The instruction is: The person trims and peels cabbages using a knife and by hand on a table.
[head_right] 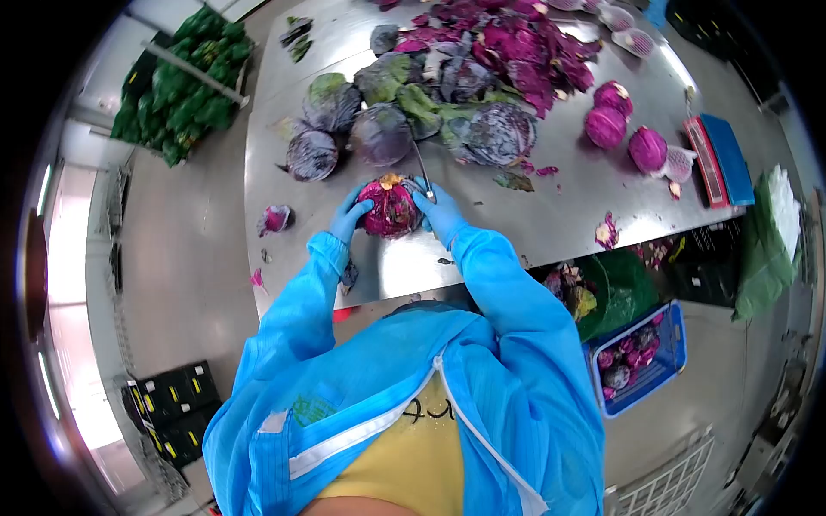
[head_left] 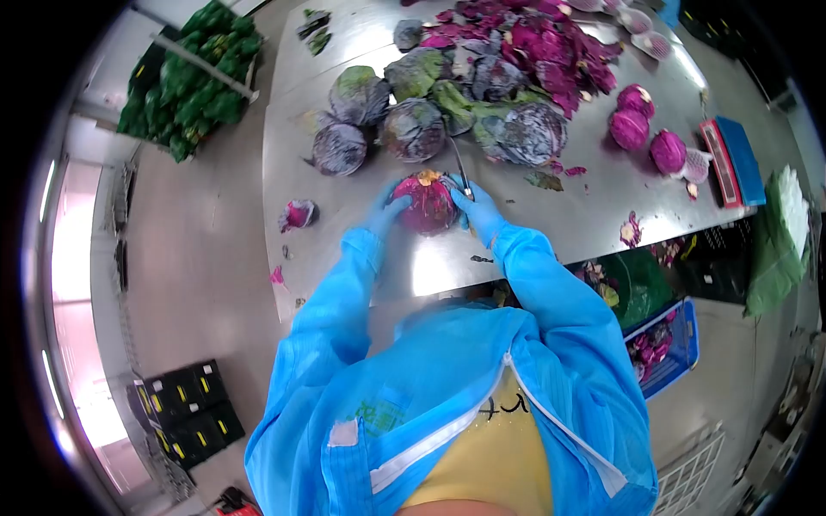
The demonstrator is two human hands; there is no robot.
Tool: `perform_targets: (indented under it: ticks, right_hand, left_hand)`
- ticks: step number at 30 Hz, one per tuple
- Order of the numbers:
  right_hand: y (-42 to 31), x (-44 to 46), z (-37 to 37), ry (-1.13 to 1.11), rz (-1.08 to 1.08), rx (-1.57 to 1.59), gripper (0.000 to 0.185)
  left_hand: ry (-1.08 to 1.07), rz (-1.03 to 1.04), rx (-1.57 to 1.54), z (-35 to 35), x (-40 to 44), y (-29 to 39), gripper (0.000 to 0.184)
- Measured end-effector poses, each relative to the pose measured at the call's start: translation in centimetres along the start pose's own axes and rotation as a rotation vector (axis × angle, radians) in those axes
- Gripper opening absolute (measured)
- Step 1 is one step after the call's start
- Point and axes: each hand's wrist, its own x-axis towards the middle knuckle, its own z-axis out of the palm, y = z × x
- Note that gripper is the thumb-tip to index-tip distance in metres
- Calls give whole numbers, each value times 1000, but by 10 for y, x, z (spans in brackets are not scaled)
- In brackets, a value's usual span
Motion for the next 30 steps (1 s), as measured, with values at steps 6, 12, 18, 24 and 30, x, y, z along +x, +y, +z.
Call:
perform_targets:
  ticks: [6, 12, 18, 24, 30]
  right_hand:
    - [-4, -96, -47, 254, 76, 230, 40]
    - [9, -149, -92, 532, 165, 449, 36]
    - [23, -164, -105, 695, 63, 675, 27]
    - [49, -167, -109, 590, -16, 888, 24]
    - [56, -169, -110, 572, -67, 849, 37]
  left_hand:
    - [-256, -100, 109, 74, -27, 40, 59]
    - [-642, 39, 364, 145, -2, 52, 68]
    - [-791, 104, 478, 198, 23, 49, 76]
    - [-793, 234, 796, 215, 15, 63, 81]
    - [-839, 208, 786, 210, 17, 64, 85]
